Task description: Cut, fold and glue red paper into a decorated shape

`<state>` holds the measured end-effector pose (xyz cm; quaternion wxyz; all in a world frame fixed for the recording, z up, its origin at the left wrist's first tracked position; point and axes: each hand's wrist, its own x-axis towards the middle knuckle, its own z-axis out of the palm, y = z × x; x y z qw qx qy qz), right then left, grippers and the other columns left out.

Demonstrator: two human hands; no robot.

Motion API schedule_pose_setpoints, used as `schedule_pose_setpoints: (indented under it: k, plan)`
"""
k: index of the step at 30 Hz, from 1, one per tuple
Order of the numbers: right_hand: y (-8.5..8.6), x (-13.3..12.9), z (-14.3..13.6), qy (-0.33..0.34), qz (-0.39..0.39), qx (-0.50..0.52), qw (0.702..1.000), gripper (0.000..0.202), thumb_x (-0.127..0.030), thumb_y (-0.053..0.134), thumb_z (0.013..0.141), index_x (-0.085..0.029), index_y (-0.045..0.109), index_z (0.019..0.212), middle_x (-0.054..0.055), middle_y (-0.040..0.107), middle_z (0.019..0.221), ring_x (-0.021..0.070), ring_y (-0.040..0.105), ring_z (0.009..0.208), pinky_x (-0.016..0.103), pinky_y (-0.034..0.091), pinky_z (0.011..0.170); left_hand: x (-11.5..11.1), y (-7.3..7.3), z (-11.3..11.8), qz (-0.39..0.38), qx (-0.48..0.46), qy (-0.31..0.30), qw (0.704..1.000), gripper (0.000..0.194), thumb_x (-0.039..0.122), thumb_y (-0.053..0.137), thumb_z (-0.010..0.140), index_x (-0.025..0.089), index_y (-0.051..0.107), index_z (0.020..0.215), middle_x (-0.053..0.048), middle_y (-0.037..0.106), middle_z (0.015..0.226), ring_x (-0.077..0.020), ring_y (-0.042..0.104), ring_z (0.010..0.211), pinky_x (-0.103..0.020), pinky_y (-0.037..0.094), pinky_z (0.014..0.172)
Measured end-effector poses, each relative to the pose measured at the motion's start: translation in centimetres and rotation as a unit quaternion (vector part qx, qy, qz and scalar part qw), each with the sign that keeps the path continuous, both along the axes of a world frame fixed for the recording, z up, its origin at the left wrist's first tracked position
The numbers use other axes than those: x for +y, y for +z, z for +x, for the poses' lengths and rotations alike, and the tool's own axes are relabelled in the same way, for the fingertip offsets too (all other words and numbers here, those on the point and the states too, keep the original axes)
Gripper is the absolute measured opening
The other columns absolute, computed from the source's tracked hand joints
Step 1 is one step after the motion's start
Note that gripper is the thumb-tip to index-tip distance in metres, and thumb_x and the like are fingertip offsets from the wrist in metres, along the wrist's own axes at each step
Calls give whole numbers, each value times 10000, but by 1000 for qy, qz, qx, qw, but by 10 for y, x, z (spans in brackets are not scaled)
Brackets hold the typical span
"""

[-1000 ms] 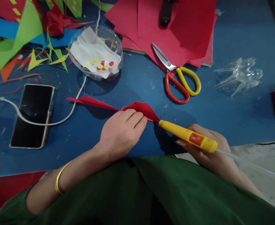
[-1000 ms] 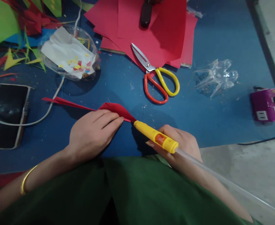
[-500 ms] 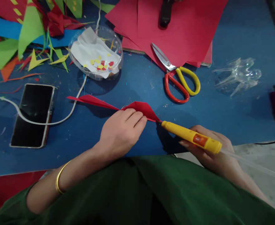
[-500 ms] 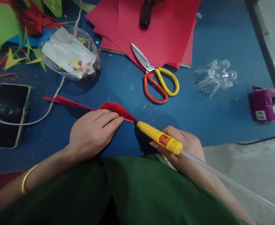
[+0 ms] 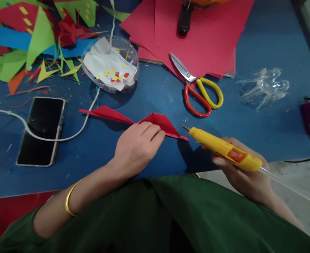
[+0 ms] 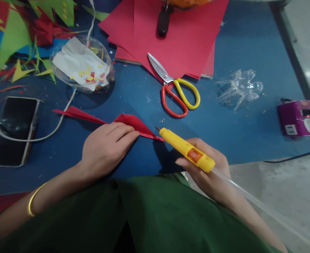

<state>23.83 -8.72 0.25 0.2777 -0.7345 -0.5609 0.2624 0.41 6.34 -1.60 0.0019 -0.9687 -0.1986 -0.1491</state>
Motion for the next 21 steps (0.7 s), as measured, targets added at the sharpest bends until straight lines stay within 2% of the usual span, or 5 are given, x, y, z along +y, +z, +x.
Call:
schedule_pose_setpoints:
  k: [6, 9, 12, 15, 21]
  plan:
    - [4, 5, 15, -78, 84, -19, 993, 221, -451, 599, 927, -270, 668, 1033, 54, 696, 962, 233, 668, 869, 357, 504, 718, 3, -1, 4, 20, 7, 15, 1000, 256, 86, 431, 984, 141, 679, 948, -91, 718, 927, -228, 627, 822, -358, 448, 651]
    - [10, 15, 38, -164, 84, -119, 976, 270, -431, 561, 939, -251, 664, 1111, 96, 680, 1087, 248, 666, 903, 375, 486, 720, 5, 2, 4, 28, 5, 12, 1000, 278, 65, 411, 974, 151, 671, 924, -87, 705, 873, -229, 614, 782, -365, 428, 648]
    - [19, 29, 68, -235, 62, -272, 931, 390, -395, 616, 874, -200, 626, 1212, 161, 659, 1120, 294, 633, 972, 400, 452, 735, 7, 4, 4, 17, 2, 7, 1000, 278, 66, 413, 973, 157, 669, 914, -78, 694, 848, -226, 607, 763, -366, 423, 653]
    - [27, 43, 94, -224, 29, -371, 901, 410, -327, 652, 838, -159, 658, 1212, 213, 637, 1138, 298, 603, 1005, 392, 423, 733, 9, 3, 4, 7, 1, 14, 1000, 253, 84, 438, 977, 167, 669, 915, -66, 694, 849, -223, 602, 759, -360, 413, 654]
    - [24, 70, 123, -174, -42, -421, 889, 269, -325, 647, 867, -128, 708, 1039, 211, 647, 1070, 239, 577, 890, 369, 362, 678, 11, -1, 7, -3, -24, 33, 999, 166, 139, 501, 980, 171, 660, 945, -44, 706, 846, -207, 605, 750, -350, 401, 657]
